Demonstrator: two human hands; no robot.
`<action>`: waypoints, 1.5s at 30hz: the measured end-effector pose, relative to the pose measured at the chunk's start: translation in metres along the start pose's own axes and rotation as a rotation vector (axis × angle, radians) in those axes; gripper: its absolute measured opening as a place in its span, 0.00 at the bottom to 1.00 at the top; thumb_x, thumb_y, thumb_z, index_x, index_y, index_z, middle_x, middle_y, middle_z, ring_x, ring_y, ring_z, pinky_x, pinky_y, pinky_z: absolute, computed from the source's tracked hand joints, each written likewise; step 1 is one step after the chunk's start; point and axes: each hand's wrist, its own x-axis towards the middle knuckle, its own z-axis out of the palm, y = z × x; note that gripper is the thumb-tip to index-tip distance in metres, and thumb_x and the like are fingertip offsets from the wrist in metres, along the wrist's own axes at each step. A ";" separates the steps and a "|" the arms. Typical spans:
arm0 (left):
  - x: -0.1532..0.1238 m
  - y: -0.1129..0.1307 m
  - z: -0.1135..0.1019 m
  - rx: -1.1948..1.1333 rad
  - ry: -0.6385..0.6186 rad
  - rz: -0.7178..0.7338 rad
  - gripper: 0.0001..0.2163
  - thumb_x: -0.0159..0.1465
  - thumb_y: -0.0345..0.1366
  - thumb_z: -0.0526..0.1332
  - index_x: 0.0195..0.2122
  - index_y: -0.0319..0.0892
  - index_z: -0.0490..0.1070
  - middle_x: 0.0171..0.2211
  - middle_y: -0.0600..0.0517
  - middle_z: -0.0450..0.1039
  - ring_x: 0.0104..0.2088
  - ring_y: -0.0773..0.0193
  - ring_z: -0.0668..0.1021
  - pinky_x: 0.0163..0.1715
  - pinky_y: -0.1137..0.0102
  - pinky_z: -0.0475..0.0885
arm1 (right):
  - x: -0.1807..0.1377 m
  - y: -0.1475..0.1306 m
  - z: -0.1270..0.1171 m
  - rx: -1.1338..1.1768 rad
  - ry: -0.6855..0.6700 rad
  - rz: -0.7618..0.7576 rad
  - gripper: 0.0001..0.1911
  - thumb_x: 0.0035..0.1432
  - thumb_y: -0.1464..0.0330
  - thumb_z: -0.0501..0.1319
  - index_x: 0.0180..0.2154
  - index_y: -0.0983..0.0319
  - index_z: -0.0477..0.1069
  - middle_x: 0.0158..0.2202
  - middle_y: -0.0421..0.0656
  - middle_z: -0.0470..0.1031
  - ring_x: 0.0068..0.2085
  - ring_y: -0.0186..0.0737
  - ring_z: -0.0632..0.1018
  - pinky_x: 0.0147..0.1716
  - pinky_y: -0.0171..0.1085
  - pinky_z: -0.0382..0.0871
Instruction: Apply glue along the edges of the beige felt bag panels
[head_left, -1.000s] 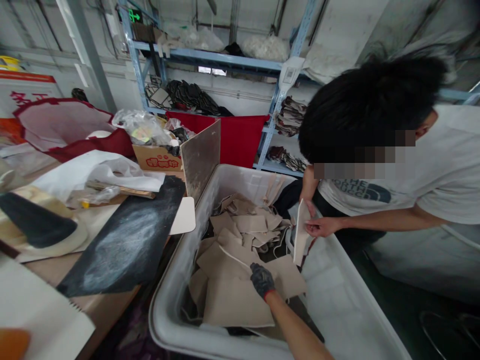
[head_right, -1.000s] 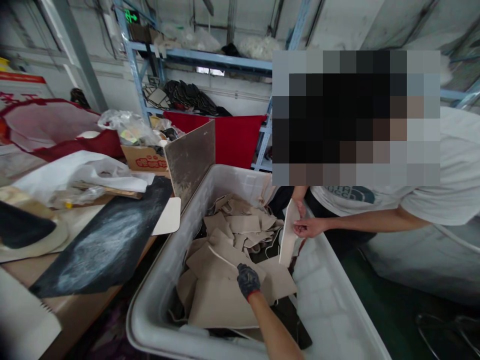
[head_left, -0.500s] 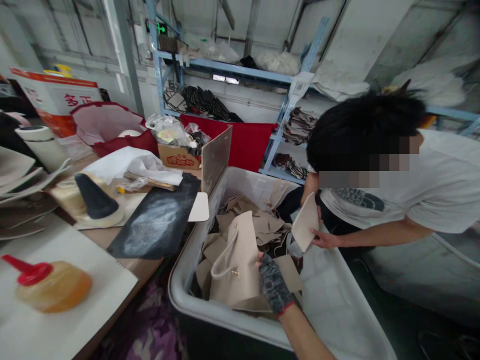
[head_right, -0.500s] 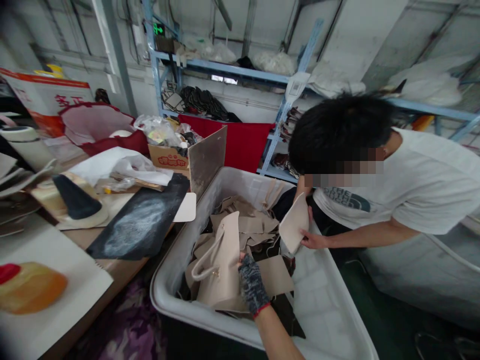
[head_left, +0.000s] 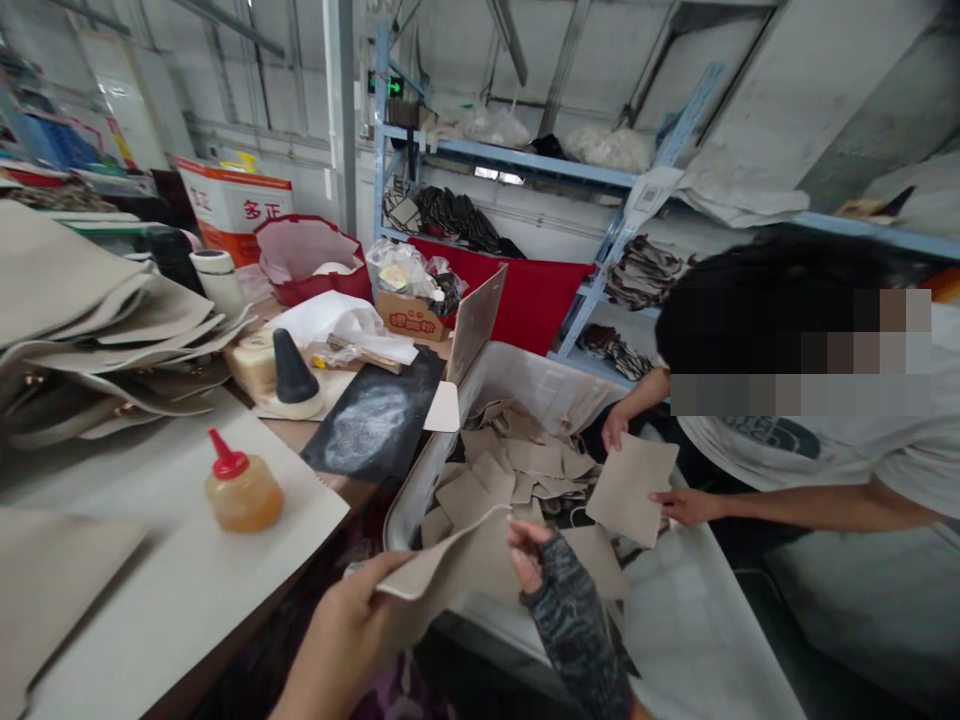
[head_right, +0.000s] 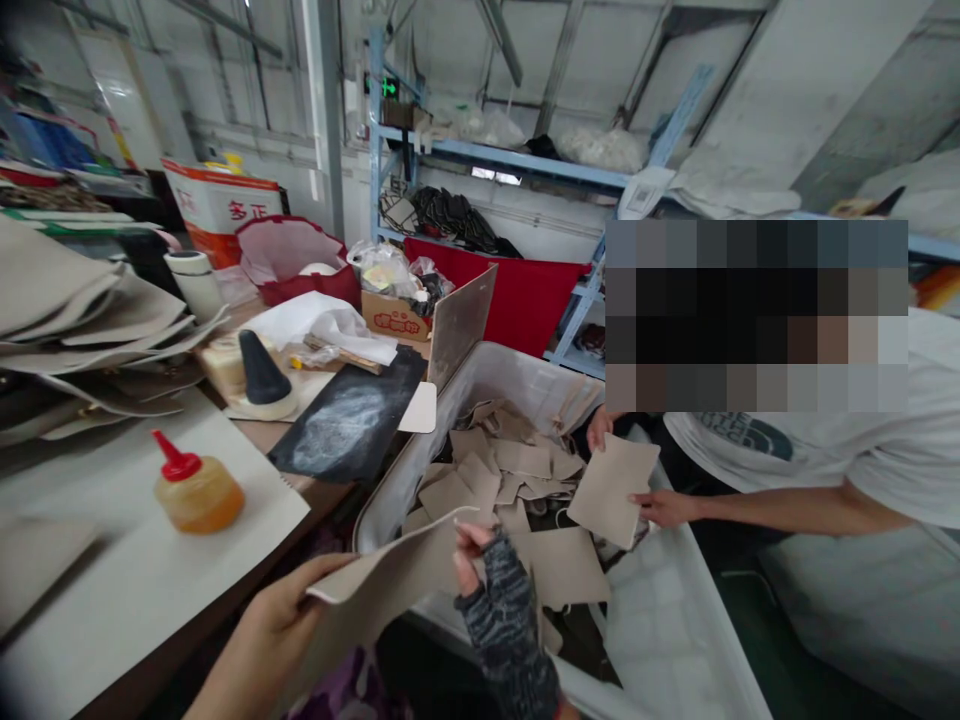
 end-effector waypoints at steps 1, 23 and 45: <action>0.004 0.003 -0.009 -0.102 -0.032 -0.113 0.11 0.61 0.37 0.57 0.39 0.44 0.78 0.37 0.52 0.81 0.39 0.59 0.81 0.38 0.74 0.75 | 0.008 -0.004 -0.006 -0.078 -0.030 -0.078 0.16 0.58 0.60 0.62 0.47 0.57 0.76 0.47 0.49 0.77 0.49 0.51 0.76 0.53 0.50 0.70; 0.003 -0.015 -0.026 -0.744 -0.373 -0.601 0.23 0.51 0.53 0.69 0.38 0.39 0.70 0.31 0.49 0.78 0.32 0.55 0.80 0.35 0.66 0.73 | 0.041 -0.062 0.006 0.148 -0.940 0.401 0.18 0.55 0.56 0.59 0.33 0.65 0.74 0.27 0.40 0.72 0.29 0.34 0.72 0.28 0.31 0.64; -0.010 -0.007 -0.026 -0.713 -0.439 -0.572 0.22 0.50 0.53 0.69 0.35 0.39 0.72 0.29 0.51 0.77 0.29 0.60 0.77 0.30 0.70 0.71 | 0.032 -0.040 0.030 0.552 -1.223 0.811 0.20 0.36 0.58 0.69 0.26 0.65 0.68 0.20 0.39 0.73 0.20 0.32 0.73 0.17 0.29 0.69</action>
